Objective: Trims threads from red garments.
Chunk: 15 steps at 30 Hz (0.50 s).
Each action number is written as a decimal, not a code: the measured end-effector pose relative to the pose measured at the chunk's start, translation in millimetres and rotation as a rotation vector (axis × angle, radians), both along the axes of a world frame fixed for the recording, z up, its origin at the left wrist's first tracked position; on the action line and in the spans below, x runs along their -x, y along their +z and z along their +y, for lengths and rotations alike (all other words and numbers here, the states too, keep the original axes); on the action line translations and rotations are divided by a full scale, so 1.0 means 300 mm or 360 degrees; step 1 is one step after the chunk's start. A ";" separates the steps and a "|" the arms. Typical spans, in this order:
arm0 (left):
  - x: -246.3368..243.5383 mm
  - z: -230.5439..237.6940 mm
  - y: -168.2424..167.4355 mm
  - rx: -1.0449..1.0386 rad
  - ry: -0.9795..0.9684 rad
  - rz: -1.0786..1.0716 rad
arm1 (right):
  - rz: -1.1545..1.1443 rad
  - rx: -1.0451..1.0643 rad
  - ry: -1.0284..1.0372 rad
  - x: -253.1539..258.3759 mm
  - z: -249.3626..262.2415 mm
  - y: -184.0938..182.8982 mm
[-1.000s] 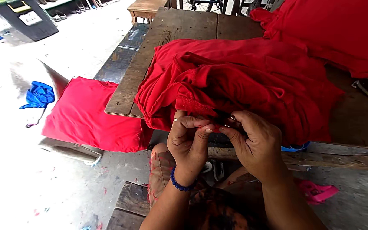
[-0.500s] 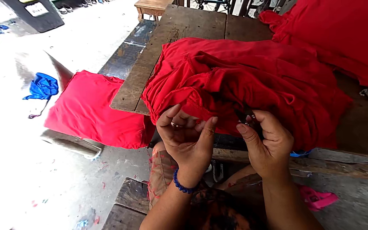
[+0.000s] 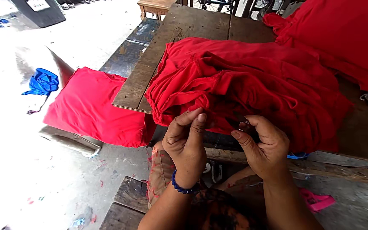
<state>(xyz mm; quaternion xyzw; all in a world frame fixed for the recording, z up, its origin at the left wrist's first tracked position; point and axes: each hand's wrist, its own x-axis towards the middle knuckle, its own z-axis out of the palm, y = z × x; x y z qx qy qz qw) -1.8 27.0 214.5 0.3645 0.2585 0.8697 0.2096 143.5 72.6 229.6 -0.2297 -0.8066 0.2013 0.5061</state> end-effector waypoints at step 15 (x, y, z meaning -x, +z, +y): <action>-0.013 0.000 -0.037 -0.0178 -0.0049 0.0239 | -0.0284 -0.0425 -0.0381 0.032 -0.018 0.035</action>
